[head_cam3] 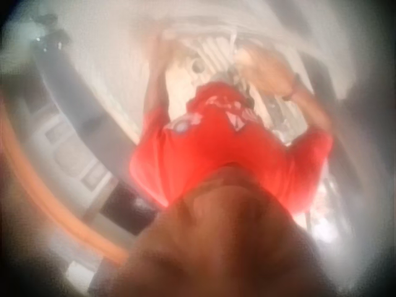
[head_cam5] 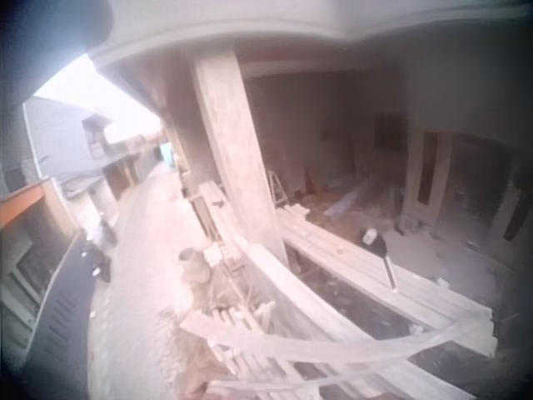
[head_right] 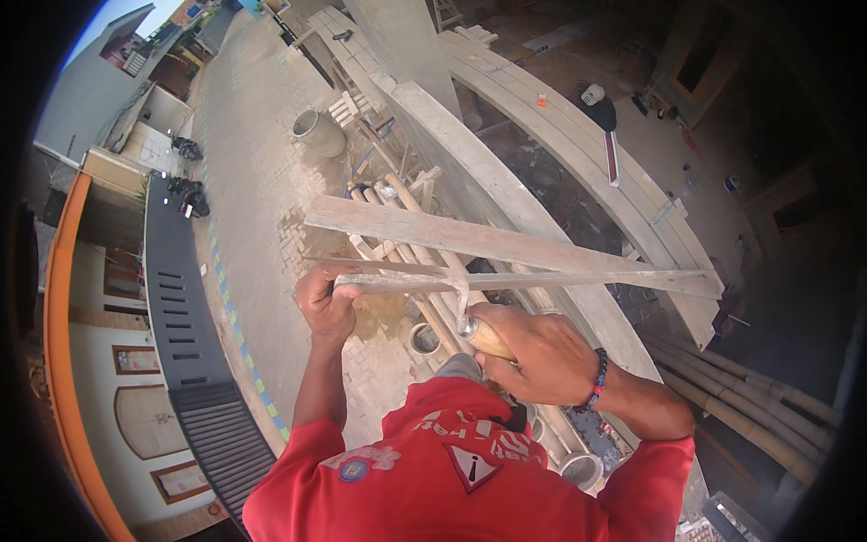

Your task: The person applies a white plaster-like substance to long wooden planks using a trowel. They scoop the material from a bucket and spread it along the plank surfaces, then place the treated planks onto a wooden support structure.

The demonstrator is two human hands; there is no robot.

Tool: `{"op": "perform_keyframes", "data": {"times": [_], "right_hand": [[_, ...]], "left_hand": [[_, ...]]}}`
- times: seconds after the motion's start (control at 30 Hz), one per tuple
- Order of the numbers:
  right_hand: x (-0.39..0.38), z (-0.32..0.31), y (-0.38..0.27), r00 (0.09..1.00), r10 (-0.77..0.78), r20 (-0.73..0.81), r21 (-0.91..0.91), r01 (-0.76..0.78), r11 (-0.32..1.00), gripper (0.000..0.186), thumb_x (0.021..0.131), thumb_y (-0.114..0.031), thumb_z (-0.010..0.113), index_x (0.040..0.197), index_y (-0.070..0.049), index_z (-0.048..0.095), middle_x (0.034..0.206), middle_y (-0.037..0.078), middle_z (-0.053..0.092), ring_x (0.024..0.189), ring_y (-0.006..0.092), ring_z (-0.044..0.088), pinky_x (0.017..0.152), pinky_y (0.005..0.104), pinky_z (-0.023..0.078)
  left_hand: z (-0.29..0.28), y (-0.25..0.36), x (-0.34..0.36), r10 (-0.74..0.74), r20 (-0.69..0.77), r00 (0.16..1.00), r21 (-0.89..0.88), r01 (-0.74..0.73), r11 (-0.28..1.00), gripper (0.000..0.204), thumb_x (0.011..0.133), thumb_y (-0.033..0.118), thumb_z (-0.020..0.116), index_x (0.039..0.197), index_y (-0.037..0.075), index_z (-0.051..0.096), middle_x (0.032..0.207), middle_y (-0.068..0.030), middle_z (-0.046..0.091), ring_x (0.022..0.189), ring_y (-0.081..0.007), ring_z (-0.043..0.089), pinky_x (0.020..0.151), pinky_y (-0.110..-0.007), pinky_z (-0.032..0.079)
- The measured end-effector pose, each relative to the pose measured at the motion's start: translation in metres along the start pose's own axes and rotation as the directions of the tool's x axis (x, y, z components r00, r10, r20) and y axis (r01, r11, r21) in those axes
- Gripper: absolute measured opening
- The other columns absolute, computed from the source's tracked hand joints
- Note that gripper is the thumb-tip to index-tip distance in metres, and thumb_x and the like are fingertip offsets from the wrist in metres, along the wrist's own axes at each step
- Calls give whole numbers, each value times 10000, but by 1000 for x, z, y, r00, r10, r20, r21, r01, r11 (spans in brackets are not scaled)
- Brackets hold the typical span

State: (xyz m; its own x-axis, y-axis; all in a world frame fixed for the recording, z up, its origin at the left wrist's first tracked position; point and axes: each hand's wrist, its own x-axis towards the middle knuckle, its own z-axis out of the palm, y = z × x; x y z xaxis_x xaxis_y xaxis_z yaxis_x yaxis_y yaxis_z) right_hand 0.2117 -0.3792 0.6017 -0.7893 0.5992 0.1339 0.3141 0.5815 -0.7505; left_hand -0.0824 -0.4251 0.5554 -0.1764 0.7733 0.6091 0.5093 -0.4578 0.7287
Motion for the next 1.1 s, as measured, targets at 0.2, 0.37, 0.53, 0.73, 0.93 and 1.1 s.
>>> {"op": "perform_keyframes", "data": {"times": [0.2, 0.37, 0.53, 0.73, 0.93, 1.1], "right_hand": [[-60, 7, 47, 855, 274, -441, 53, -280, 959, 467, 798, -82, 626, 1223, 44, 479, 907, 246, 637, 796, 399, 654, 725, 400, 510], [-104, 38, 54, 791, 440, -425, 196, -394, 898, 445, 815, -132, 651, 1192, 44, 494, 922, 241, 644, 802, 364, 668, 718, 377, 514], [-120, 72, 52, 895, 322, -310, 54, -321, 945, 442, 823, -163, 663, 1185, 31, 499, 926, 230, 645, 807, 378, 665, 706, 391, 520], [-134, 54, 48, 716, 477, -510, 173, -458, 872, 460, 828, -173, 666, 1212, 12, 494, 912, 219, 641, 765, 367, 654, 683, 396, 513], [-123, 28, 45, 885, 405, -231, -73, -431, 899, 459, 820, -196, 676, 1199, -1, 503, 889, 242, 645, 770, 412, 651, 655, 439, 515], [-113, 11, 35, 916, 361, -173, -16, -369, 929, 435, 839, -220, 642, 1187, 1, 504, 890, 245, 644, 760, 415, 638, 656, 468, 505]], "left_hand": [[-4, 1, -6, -59, -73, 996, 96, 66, 993, 438, 782, 421, 729, 804, -1, 613, 723, -113, 625, 643, -187, 585, 578, -286, 440], [-1, 1, -4, -94, -122, 988, 86, 104, 991, 331, 848, 285, 690, 780, -22, 588, 719, -104, 600, 622, -144, 518, 571, -256, 406], [1, 3, -5, -86, -147, 985, 101, 101, 990, 369, 853, 325, 673, 766, -23, 586, 707, -96, 590, 631, -140, 505, 561, -262, 378], [-1, 4, -7, -22, -146, 989, 92, 36, 995, 404, 856, 356, 668, 748, -21, 576, 688, -93, 575, 621, -154, 494, 558, -272, 370], [2, 3, -5, 51, -151, 987, 83, -39, 996, 422, 858, 377, 677, 746, -17, 578, 676, -100, 577, 616, -171, 508, 561, -276, 384], [2, 4, -5, 59, -128, 990, 33, -56, 998, 426, 852, 387, 686, 757, -16, 584, 673, -113, 580, 597, -167, 501, 542, -280, 377]]}}
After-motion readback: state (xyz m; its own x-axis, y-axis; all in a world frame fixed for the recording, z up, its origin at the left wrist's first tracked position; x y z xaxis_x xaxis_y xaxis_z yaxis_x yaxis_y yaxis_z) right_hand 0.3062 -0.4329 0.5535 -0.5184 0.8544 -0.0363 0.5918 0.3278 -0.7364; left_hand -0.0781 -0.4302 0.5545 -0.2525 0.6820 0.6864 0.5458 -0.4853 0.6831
